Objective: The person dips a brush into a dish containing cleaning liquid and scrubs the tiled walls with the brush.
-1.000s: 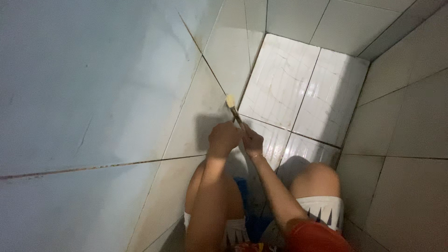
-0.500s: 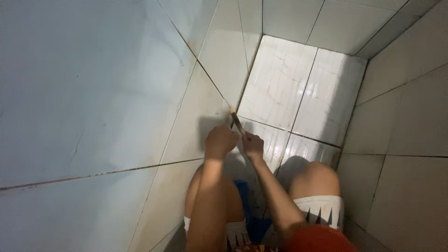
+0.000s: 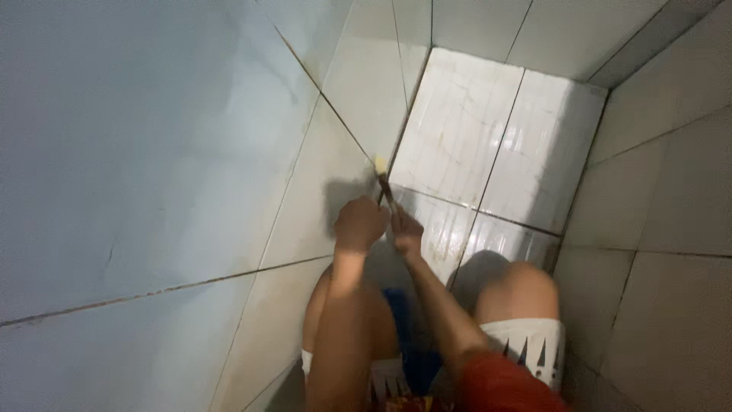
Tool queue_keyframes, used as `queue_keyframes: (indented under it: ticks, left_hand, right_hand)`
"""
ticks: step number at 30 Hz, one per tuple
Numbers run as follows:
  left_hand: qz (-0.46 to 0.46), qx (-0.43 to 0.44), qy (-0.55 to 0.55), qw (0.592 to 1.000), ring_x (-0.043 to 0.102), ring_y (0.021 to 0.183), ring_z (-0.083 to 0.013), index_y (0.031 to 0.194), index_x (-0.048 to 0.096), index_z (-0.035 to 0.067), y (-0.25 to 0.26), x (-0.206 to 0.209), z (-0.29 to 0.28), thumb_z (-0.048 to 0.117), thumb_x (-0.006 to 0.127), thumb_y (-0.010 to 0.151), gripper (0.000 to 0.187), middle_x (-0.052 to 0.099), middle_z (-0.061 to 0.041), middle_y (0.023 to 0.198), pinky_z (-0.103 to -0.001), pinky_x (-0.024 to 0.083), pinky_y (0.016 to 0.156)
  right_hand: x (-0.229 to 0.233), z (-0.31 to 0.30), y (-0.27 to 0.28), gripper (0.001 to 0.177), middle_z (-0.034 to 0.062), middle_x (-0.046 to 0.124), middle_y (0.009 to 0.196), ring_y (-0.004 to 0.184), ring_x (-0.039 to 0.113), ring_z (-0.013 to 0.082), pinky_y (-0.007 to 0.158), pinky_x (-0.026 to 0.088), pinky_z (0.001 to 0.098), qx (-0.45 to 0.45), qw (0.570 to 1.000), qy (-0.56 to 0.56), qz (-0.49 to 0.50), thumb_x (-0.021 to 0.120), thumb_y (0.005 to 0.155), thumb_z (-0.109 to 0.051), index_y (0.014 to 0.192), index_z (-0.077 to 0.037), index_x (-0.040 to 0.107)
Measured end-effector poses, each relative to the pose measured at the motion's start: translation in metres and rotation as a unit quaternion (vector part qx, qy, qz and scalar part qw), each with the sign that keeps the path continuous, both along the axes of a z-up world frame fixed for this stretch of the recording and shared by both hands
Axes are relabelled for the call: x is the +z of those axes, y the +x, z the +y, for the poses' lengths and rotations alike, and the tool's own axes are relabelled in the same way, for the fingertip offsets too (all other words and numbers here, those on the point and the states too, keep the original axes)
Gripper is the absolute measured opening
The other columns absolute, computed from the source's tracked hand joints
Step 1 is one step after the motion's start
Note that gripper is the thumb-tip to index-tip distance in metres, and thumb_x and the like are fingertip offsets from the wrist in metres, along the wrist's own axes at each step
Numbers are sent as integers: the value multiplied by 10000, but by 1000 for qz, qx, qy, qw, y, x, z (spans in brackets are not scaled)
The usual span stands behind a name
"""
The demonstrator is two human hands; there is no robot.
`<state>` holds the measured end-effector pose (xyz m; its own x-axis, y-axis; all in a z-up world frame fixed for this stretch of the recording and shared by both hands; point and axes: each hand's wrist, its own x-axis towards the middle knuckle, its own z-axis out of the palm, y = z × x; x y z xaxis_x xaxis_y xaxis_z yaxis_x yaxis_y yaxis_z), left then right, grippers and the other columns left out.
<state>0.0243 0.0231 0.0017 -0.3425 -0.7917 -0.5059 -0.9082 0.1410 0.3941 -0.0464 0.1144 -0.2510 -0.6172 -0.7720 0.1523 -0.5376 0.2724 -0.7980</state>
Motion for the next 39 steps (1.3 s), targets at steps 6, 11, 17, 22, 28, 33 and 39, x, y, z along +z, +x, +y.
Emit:
queue_keyframes:
  ticks: [6,11,17,22,28,33,39]
  left_hand:
    - [8,0,-25,1000,702,878,-420,934,687,-26,-4,-9,-2,303,577,878,351,699,-267,893,-531,557,789]
    - [10,4,-7,1000,701,856,-437,850,730,-20,-3,-1,2,268,558,879,336,709,-267,885,-528,562,791]
    - [-1,-6,4,1000,721,815,-424,841,730,-21,-2,-3,-2,262,535,892,348,711,-267,844,-529,568,771]
    - [6,22,-22,1000,701,857,-448,859,747,-19,-1,-5,0,263,550,879,345,705,-271,865,-525,564,805]
    - [2,-10,3,1000,713,890,-432,891,742,-15,1,0,3,292,536,917,370,716,-271,920,-514,560,846]
    - [-9,19,2,1000,688,952,-431,982,728,-6,-5,3,3,284,538,890,358,718,-250,984,-530,544,865]
    - [-24,11,30,999,713,974,-413,1023,728,-11,-12,4,-1,304,519,928,390,729,-253,1030,-512,573,879]
  right_hand:
    - [14,-29,-26,550,152,750,812,772,741,289,707,588,439,-56,931,233,-275,452,973,-578,1275,-187,694]
    - [-16,-39,-10,538,139,757,817,764,717,255,720,557,403,-55,965,98,-236,518,1000,-563,1101,-101,773]
    - [-22,-56,-35,507,123,744,766,718,693,231,687,529,381,-76,943,151,-288,558,983,-508,1002,-60,795]
    - [-42,-82,-44,401,125,700,736,677,640,233,631,508,403,-73,941,140,-300,542,972,-419,999,-75,748]
    - [-67,-107,-83,349,118,672,719,626,602,201,572,489,401,-97,912,64,-394,558,989,-279,854,2,714]
    - [-59,-123,-84,359,123,689,702,524,628,175,487,516,334,-62,921,245,-296,532,990,-247,867,9,752]
    - [-32,-100,-148,325,131,750,753,522,648,159,496,534,323,215,874,435,-22,549,1029,-271,1072,-83,810]
